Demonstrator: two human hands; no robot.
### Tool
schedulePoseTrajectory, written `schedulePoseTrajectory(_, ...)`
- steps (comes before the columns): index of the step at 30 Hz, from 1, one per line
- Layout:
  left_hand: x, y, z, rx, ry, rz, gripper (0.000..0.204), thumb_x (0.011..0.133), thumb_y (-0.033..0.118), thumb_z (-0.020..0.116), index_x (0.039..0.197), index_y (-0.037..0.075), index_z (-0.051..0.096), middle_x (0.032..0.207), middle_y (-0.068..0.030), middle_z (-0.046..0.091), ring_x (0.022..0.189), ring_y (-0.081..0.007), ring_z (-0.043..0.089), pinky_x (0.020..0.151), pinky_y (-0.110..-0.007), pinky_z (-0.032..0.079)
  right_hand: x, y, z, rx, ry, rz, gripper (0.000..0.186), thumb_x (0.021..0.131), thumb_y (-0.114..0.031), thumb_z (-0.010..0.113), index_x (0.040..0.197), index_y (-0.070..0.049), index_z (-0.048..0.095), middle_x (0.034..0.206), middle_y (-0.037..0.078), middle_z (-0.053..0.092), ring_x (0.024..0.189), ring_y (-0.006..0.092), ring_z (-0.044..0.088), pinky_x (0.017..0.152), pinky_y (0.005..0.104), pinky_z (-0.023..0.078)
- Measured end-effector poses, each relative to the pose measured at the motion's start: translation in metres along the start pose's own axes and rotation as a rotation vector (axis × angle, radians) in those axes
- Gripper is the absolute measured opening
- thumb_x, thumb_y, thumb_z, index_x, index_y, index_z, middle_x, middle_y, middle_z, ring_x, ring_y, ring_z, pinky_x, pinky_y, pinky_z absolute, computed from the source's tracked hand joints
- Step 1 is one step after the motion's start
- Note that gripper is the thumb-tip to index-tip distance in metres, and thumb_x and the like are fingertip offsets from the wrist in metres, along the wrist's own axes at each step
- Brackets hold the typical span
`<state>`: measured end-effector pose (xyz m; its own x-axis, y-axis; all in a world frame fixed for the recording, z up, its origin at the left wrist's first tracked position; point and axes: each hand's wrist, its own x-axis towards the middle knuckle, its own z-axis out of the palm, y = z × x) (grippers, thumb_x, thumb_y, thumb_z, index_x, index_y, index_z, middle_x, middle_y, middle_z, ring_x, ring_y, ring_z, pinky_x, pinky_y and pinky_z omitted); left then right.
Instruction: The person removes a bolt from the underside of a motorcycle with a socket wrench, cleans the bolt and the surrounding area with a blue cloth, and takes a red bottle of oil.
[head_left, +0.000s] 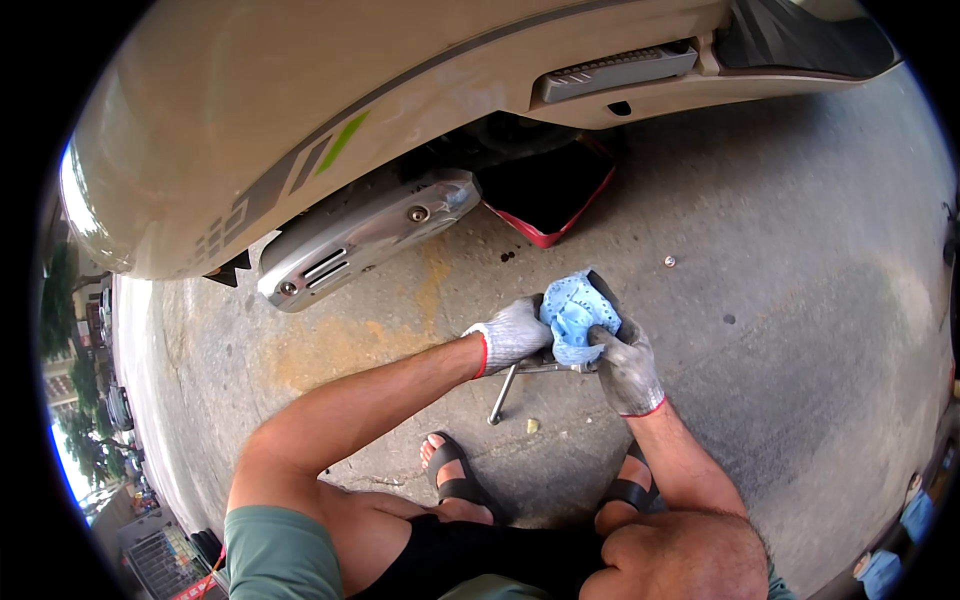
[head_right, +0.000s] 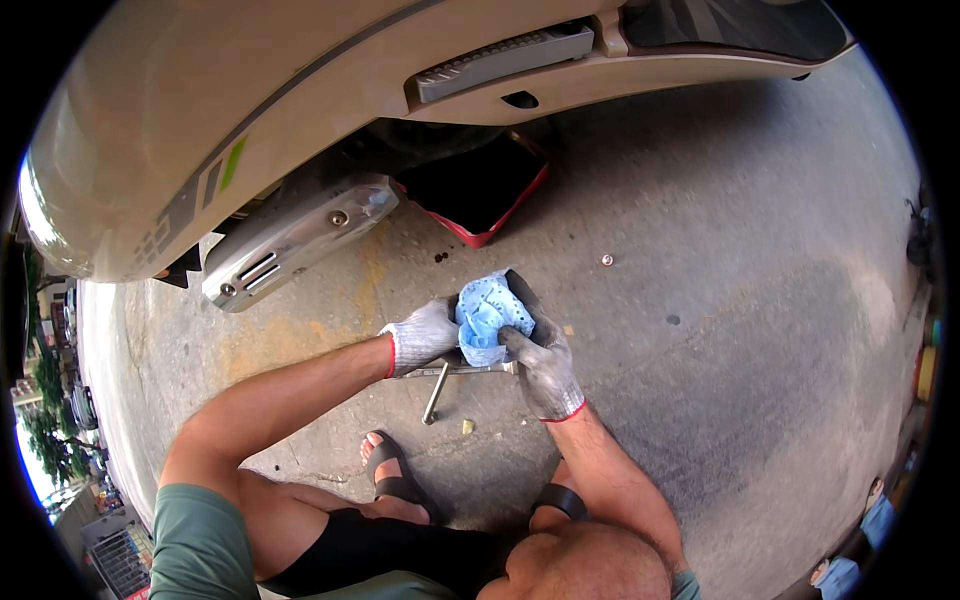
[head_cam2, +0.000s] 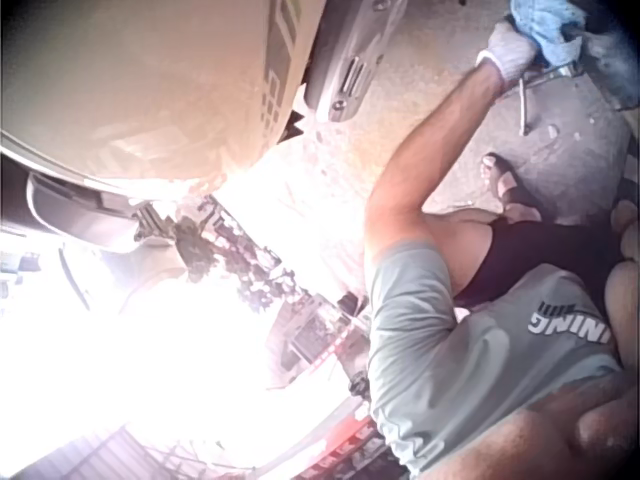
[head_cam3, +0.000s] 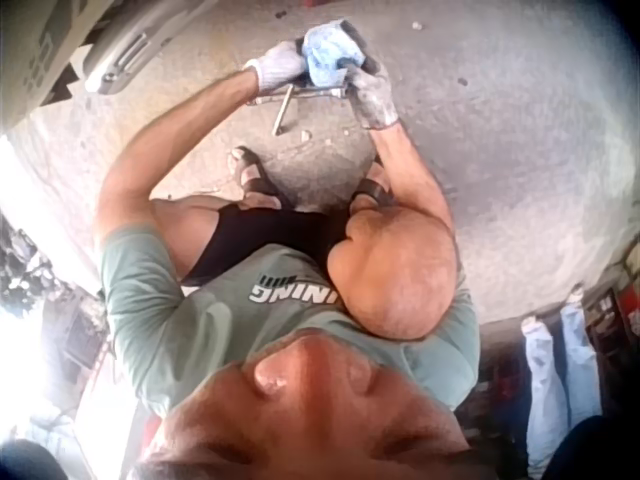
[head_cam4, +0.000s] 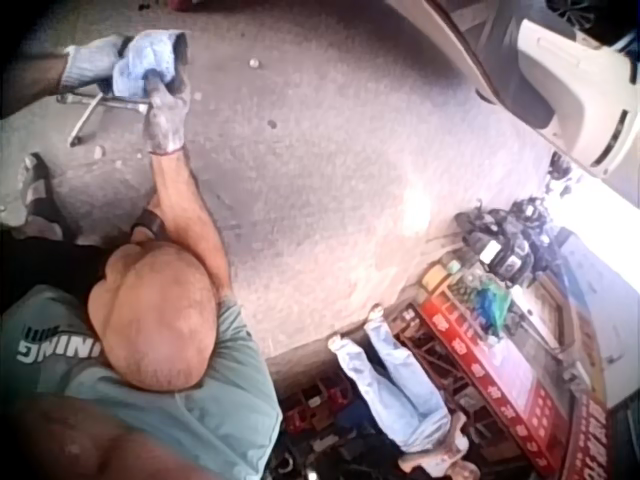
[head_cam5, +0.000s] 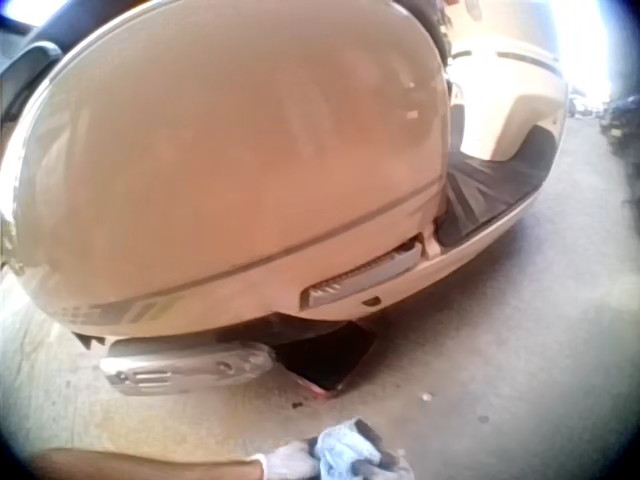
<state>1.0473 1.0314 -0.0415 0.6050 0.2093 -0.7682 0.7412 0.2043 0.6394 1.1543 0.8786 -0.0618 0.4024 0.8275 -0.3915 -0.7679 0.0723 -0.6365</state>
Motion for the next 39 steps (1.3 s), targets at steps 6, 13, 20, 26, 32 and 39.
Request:
schedulePoseTrajectory(6, -0.006, 0.007, 0.016, -0.126, -0.320, -0.092, 0.031, 0.094, 0.036, 0.061, 0.097, 0.005, 0.065, 0.083, -0.0074, 0.066, 0.066, -0.0134, 0.064, 0.057, -0.028, 0.053, -0.003, -0.004, -0.009, 0.033, -0.132, 0.100, 0.044, 0.093, -0.008, 0.061, 0.137, -0.005, 0.052, 0.116, 0.007, 0.065, 0.099, 0.0143, 0.063, 0.085, 0.0299, 0.052)
schedulePoseTrajectory(13, -0.055, 0.075, -0.033, 0.846, 0.195, 0.098, 0.046, 0.093, 0.035, 0.054, 0.120, -0.001, 0.059, 0.099, -0.0275, 0.068, 0.092, -0.0373, 0.069, 0.086, -0.046, 0.056, 0.007, -0.001, -0.018, -0.278, 0.106, -0.101, 0.021, 0.088, -0.005, 0.067, 0.108, -0.004, 0.061, 0.103, 0.007, 0.067, 0.094, 0.0171, 0.065, 0.079, 0.0316, 0.052)
schedulePoseTrajectory(20, -0.051, 0.091, -0.136, 1.200, 1.114, 0.468, 0.047, 0.091, 0.038, 0.060, 0.120, 0.001, 0.060, 0.110, -0.0236, 0.066, 0.106, -0.0403, 0.062, 0.094, -0.048, 0.047, 0.004, 0.001, -0.014, -1.399, 0.014, -0.786, 0.029, 0.070, -0.002, 0.073, 0.096, -0.004, 0.060, 0.092, 0.015, 0.061, 0.087, 0.0367, 0.059, 0.081, 0.0467, 0.045)
schedulePoseTrajectory(26, -0.036, 0.091, -0.151, 1.252, 1.104, 0.435, 0.054, 0.092, 0.042, 0.058, 0.128, 0.001, 0.056, 0.125, -0.0255, 0.059, 0.118, -0.0426, 0.055, 0.102, -0.050, 0.042, -0.009, -0.001, -0.008, -1.148, 0.041, -0.461, 0.020, 0.072, -0.003, 0.073, 0.085, -0.002, 0.059, 0.085, 0.016, 0.060, 0.082, 0.0359, 0.060, 0.072, 0.0438, 0.046)
schedulePoseTrajectory(32, -0.033, 0.095, -0.149, 1.410, 1.132, 0.394, 0.051, 0.096, 0.043, 0.051, 0.130, 0.005, 0.057, 0.129, -0.0199, 0.059, 0.119, -0.0384, 0.056, 0.101, -0.048, 0.044, -0.014, 0.001, -0.005, -1.055, 0.012, -0.400, 0.021, 0.072, -0.001, 0.073, 0.088, -0.002, 0.059, 0.083, 0.015, 0.058, 0.079, 0.0316, 0.060, 0.070, 0.0412, 0.047)
schedulePoseTrajectory(39, -0.029, 0.117, -0.148, 1.158, 1.029, 0.256, 0.044, 0.094, 0.034, 0.055, 0.124, 0.002, 0.060, 0.121, -0.0233, 0.063, 0.114, -0.0400, 0.058, 0.098, -0.045, 0.045, -0.015, 0.009, 0.006, -0.949, -0.085, -0.413, 0.026, 0.073, 0.000, 0.072, 0.096, -0.001, 0.061, 0.093, 0.016, 0.060, 0.087, 0.0308, 0.062, 0.077, 0.0393, 0.049)
